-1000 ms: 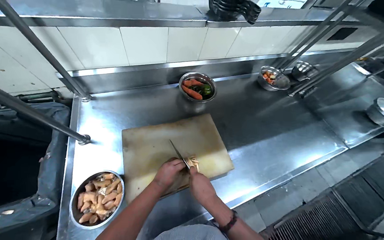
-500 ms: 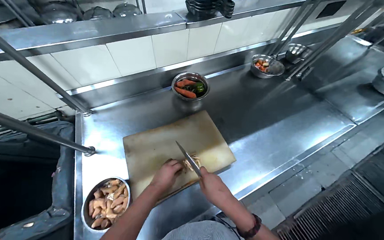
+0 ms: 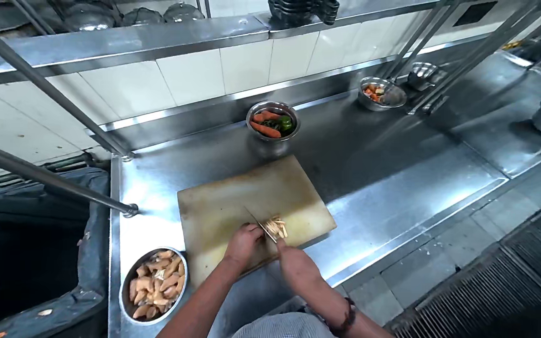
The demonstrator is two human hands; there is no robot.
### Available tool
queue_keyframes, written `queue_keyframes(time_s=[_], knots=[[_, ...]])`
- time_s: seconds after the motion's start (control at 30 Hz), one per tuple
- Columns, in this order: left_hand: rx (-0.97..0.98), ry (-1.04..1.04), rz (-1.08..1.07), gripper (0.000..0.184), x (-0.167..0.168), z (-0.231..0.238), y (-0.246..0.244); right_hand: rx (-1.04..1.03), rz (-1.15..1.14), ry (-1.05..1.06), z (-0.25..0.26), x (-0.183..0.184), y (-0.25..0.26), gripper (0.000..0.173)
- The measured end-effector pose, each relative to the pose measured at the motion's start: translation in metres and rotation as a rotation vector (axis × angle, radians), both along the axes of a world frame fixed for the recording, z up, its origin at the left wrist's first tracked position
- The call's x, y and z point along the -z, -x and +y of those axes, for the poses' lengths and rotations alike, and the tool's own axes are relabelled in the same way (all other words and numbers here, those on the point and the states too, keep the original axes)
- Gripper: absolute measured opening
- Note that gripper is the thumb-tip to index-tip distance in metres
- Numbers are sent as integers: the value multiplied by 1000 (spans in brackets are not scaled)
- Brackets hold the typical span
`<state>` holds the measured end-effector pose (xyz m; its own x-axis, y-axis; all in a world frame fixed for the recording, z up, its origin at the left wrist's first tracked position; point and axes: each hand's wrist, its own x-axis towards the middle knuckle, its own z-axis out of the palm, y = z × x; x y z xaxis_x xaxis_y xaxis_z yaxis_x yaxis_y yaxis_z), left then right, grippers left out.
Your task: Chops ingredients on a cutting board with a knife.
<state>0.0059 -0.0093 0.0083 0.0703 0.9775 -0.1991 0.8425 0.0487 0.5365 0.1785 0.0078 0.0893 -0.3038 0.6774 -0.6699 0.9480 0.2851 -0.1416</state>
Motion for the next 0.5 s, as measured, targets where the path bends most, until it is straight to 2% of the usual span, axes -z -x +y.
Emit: queue_keyframes(time_s=[0.07,0.2,0.33,0.43,0.5], knots=[[20,-3,1,23,0,1,2,4,-28,27,-2,-15,0,40],[24,-61,-1,26,4,-2,3,15,24,-24,-4,19,4,41],[47,-110,-22,21,9,-7,8,13,-28,42,-7,-13,7,40],[40,-156,-25,25,12,-8,8,36,50,5,-7,21,6,40],[58,-105,4,28,6,-5,11,22,59,-9,-2,28,7,41]])
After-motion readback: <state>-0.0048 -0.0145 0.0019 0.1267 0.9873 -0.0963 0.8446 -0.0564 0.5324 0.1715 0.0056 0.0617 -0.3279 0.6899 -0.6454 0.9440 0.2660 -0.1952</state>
